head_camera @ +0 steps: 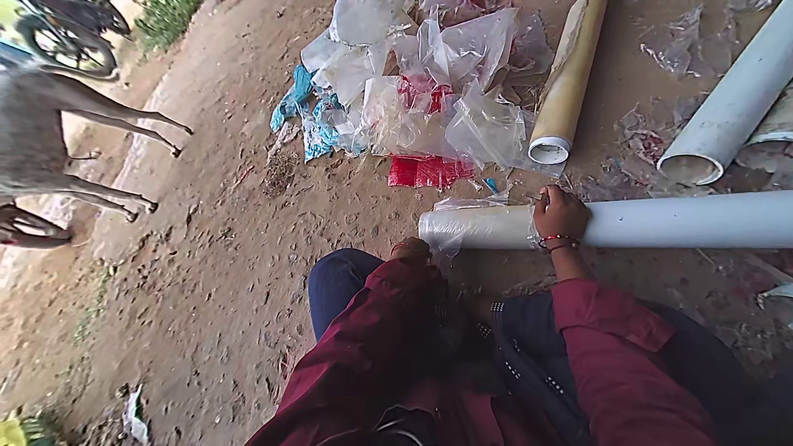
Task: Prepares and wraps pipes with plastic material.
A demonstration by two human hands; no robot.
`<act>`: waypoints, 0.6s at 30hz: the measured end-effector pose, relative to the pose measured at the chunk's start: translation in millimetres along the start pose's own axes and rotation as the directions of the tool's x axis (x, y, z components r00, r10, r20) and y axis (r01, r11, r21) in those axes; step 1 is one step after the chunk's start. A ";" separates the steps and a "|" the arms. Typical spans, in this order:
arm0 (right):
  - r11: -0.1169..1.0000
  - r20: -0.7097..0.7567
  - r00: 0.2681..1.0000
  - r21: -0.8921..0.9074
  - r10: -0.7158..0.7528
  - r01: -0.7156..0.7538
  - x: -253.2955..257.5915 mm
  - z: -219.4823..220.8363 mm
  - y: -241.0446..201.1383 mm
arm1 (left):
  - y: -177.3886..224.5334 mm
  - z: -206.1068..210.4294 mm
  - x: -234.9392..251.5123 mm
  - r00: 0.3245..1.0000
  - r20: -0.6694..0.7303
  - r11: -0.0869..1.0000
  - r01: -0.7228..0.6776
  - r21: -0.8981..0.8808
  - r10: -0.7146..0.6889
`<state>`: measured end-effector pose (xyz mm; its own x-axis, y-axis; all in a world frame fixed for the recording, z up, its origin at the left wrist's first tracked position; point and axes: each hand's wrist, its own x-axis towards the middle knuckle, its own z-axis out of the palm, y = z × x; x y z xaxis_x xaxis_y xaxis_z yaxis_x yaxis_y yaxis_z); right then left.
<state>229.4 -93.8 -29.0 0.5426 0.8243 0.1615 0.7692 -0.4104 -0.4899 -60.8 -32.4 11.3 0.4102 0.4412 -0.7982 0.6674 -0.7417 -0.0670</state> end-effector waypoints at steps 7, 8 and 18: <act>1.000 -0.026 1.000 -0.011 0.001 -0.001 -1.3 2.3 2.5 | 52.7 -9.5 -28.1 0.969 0.090 0.895 0.248 -0.370 -0.231; 1.000 -0.052 0.999 -0.008 -0.016 0.015 -1.4 4.0 2.7 | 50.7 -9.7 -34.9 0.965 0.050 0.879 0.254 -0.403 -0.256; 0.999 0.028 0.999 -0.041 0.030 -0.028 2.4 -1.7 -2.2 | 54.9 -26.6 -5.8 0.941 -0.047 0.810 0.263 -0.524 -0.336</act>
<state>229.5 -91.6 -26.1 0.5554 0.8225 0.1227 0.7666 -0.4491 -0.4589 -10.1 -62.2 28.2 0.1906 0.6882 -0.7000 0.9743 -0.2197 0.0493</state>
